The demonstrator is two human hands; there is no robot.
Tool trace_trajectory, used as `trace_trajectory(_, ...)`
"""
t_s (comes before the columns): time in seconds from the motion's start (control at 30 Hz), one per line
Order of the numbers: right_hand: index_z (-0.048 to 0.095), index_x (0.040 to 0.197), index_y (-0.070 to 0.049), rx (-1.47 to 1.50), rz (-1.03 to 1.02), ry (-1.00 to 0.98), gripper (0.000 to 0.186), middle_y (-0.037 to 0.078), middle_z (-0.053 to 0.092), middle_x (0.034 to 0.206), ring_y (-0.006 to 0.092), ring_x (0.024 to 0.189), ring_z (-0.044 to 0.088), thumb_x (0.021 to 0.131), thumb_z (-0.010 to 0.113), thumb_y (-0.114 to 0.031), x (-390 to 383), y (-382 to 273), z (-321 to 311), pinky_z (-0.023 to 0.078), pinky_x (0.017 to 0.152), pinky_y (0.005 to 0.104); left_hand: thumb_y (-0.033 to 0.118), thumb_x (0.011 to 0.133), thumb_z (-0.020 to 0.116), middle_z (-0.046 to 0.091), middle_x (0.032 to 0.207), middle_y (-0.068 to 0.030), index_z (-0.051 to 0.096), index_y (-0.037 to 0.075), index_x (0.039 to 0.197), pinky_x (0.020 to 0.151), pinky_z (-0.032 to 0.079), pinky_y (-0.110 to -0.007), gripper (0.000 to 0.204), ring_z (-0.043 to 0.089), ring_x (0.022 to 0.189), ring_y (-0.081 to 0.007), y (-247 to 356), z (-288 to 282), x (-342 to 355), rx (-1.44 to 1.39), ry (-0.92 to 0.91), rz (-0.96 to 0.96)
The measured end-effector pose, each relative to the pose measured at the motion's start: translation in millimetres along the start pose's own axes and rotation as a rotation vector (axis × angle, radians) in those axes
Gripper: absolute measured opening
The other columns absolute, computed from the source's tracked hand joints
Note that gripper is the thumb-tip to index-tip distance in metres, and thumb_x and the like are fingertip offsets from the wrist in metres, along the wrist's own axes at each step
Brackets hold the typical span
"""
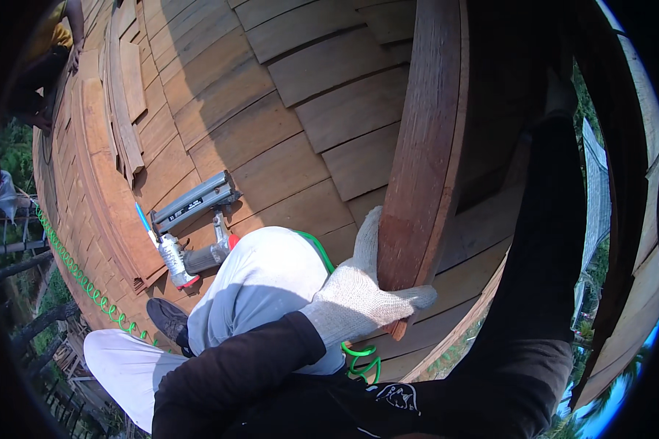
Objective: The person installs wooden roof shingles on a curved roof surface using a pneumatic nail gun, picking up shingles, positioning them over the existing layer, and securing them with the tool.
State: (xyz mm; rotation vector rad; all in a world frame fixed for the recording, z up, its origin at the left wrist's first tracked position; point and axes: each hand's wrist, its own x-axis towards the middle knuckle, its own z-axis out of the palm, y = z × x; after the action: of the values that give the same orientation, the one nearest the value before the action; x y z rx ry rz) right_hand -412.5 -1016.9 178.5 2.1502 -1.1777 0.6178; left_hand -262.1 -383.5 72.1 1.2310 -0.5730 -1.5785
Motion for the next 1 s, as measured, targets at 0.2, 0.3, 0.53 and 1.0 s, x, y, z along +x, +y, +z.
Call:
trace_trajectory(0.2, 0.074, 0.129, -0.015, -0.249, 0.108, 0.057, 0.041, 0.019, 0.077, 0.117, 0.0385, 0.109, 0.075, 0.111, 0.045, -0.038, 8.4, -5.2, 31.8, 0.060, 0.092, 0.0513, 0.048, 0.076, 0.093, 0.045, 0.159, -0.0294, 0.002, 0.004, 0.170, 0.122, 0.042, -0.043, 0.138, 0.051, 0.146, -0.0400, 2.1, -0.5, 2.1, 0.057, 0.012, -0.065)
trace_trajectory(0.3, 0.071, 0.134, -0.014, -0.011, 0.176, 0.176, 0.044, 0.020, 0.074, 0.126, 0.0391, 0.116, 0.073, 0.108, 0.049, -0.042, -0.5, -35.6, 29.5, 0.058, 0.098, 0.0493, 0.048, 0.076, 0.092, 0.045, 0.158, -0.0295, 0.001, 0.002, 0.169, 0.122, 0.042, -0.042, 0.138, 0.051, 0.146, -0.0400, 1.4, 0.7, 2.0, 0.064, 0.029, -0.059)
trace_trajectory(0.53, 0.053, 0.157, -0.009, 0.218, -0.119, -0.155, 0.077, 0.020, 0.044, 0.166, 0.0345, 0.153, 0.043, 0.097, 0.070, -0.054, -26.9, -86.3, -24.5, 0.040, 0.122, 0.0410, 0.049, 0.076, 0.092, 0.046, 0.157, -0.0289, 0.003, 0.002, 0.169, 0.121, 0.043, -0.041, 0.137, 0.053, 0.144, -0.0389, 26.5, 3.9, -13.4, 0.152, 0.076, -0.004)
trace_trajectory(1.0, 0.050, 0.162, -0.016, 0.591, 0.119, -0.309, 0.082, 0.022, 0.050, 0.163, 0.0360, 0.152, 0.047, 0.090, 0.075, -0.049, -61.6, -77.4, -62.0, 0.038, 0.124, 0.0431, 0.047, 0.074, 0.094, 0.046, 0.157, -0.0287, 0.004, 0.004, 0.170, 0.122, 0.042, -0.042, 0.138, 0.054, 0.143, -0.0399, 29.3, 7.3, -20.6, 0.148, 0.079, 0.089)
